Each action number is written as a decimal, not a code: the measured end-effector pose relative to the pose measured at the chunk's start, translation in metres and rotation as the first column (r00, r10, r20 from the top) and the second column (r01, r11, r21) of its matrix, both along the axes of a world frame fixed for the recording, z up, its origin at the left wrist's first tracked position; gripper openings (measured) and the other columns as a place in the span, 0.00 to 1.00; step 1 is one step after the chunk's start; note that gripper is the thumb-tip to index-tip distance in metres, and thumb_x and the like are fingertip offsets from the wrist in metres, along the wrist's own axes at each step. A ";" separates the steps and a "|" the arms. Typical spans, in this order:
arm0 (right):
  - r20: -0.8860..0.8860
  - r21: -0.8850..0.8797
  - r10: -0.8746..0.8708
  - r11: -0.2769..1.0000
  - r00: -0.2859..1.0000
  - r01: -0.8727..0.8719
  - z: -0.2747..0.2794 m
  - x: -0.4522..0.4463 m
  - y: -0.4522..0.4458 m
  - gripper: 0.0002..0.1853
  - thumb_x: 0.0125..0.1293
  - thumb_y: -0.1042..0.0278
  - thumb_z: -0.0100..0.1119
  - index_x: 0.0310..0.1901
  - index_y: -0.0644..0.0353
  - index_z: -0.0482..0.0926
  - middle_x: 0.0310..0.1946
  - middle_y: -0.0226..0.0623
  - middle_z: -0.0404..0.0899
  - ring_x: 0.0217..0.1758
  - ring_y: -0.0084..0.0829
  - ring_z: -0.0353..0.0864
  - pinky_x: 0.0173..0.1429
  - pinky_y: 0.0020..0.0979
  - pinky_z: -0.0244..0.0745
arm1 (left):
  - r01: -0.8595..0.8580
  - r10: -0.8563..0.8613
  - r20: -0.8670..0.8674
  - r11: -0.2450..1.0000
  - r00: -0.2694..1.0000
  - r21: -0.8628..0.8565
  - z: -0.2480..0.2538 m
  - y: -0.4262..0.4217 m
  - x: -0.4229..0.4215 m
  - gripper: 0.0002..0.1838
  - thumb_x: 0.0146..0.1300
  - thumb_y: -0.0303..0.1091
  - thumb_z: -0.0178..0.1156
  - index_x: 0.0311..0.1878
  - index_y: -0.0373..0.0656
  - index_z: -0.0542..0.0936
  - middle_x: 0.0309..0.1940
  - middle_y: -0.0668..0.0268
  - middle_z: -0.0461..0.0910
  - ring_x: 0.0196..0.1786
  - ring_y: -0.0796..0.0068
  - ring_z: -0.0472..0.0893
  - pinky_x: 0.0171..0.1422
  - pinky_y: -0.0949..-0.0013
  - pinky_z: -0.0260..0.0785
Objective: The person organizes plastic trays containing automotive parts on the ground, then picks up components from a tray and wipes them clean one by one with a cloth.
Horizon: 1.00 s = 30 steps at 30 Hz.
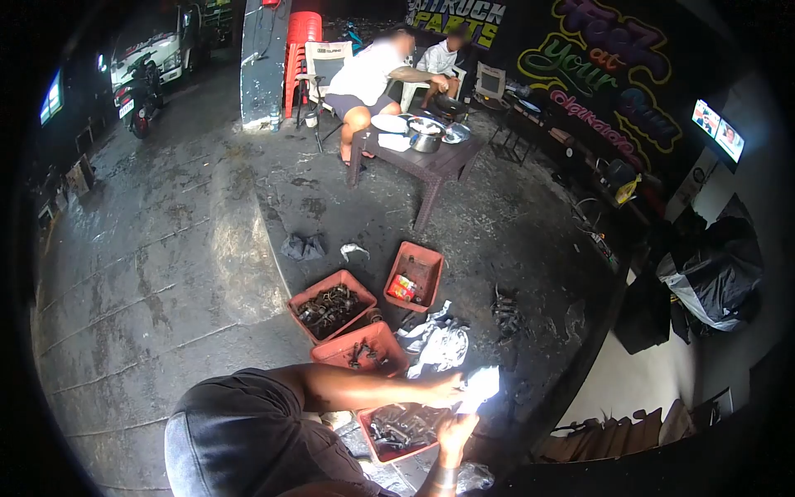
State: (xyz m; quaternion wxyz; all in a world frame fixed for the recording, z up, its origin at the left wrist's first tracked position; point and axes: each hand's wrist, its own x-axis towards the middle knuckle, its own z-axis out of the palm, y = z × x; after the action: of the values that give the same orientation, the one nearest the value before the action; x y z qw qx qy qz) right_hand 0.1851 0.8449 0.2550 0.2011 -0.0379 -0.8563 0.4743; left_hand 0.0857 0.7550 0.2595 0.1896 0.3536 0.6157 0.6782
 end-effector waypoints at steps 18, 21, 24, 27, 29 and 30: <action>-0.166 -0.498 -0.141 0.866 0.976 0.040 0.046 0.000 -0.023 0.18 0.67 0.55 0.50 0.41 0.66 0.74 0.28 0.30 0.73 0.28 0.20 0.72 0.32 0.22 0.69 | 0.030 -0.267 0.593 0.926 0.760 0.377 0.074 -0.002 -0.005 0.10 0.58 0.34 0.58 0.38 0.38 0.76 0.30 0.63 0.77 0.32 0.72 0.78 0.37 0.69 0.70; -0.230 -0.432 -0.141 0.902 0.963 0.028 0.044 -0.001 -0.032 0.18 0.67 0.55 0.51 0.44 0.64 0.72 0.35 0.33 0.73 0.37 0.23 0.72 0.38 0.26 0.70 | -0.166 0.037 0.548 0.968 0.836 0.189 0.071 -0.002 -0.005 0.07 0.57 0.33 0.56 0.29 0.40 0.73 0.18 0.66 0.74 0.18 0.79 0.74 0.19 0.73 0.65; -0.360 -0.830 -0.097 0.488 0.928 -0.271 0.030 0.002 -0.037 0.17 0.65 0.59 0.54 0.49 0.63 0.70 0.37 0.32 0.73 0.38 0.20 0.70 0.40 0.23 0.67 | -0.120 0.028 0.524 0.982 0.851 0.143 0.066 -0.003 -0.006 0.09 0.59 0.38 0.55 0.30 0.41 0.74 0.18 0.66 0.74 0.19 0.82 0.74 0.19 0.74 0.65; -0.236 -0.494 -0.136 0.869 0.962 0.002 0.015 0.001 -0.030 0.17 0.58 0.73 0.61 0.47 0.63 0.69 0.40 0.34 0.71 0.39 0.23 0.69 0.45 0.24 0.67 | -0.244 0.199 0.350 0.966 0.915 0.088 0.037 0.016 -0.013 0.14 0.60 0.42 0.55 0.31 0.38 0.73 0.20 0.65 0.75 0.21 0.78 0.75 0.22 0.72 0.67; -0.208 -0.542 -0.164 0.840 0.964 0.026 0.020 0.005 -0.025 0.17 0.57 0.74 0.62 0.47 0.62 0.69 0.41 0.35 0.72 0.42 0.25 0.70 0.47 0.26 0.68 | -0.165 0.192 0.383 0.981 0.903 -0.101 0.077 -0.009 -0.011 0.14 0.61 0.40 0.54 0.34 0.36 0.74 0.22 0.64 0.76 0.25 0.75 0.76 0.28 0.71 0.69; -0.179 -0.590 -0.185 0.806 0.966 0.045 0.025 0.007 -0.025 0.17 0.56 0.74 0.62 0.47 0.61 0.69 0.42 0.35 0.73 0.45 0.27 0.71 0.49 0.28 0.68 | -0.184 0.214 0.210 0.971 0.954 -0.156 0.075 -0.012 -0.018 0.12 0.60 0.33 0.54 0.44 0.37 0.73 0.29 0.65 0.76 0.30 0.74 0.76 0.31 0.71 0.69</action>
State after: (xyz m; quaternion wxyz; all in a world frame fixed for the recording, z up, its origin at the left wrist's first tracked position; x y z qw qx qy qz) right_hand 0.1917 0.8203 0.2800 0.3052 -0.0949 -0.6374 0.7011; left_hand 0.0679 0.7434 0.3344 0.2124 0.1967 0.6671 0.6865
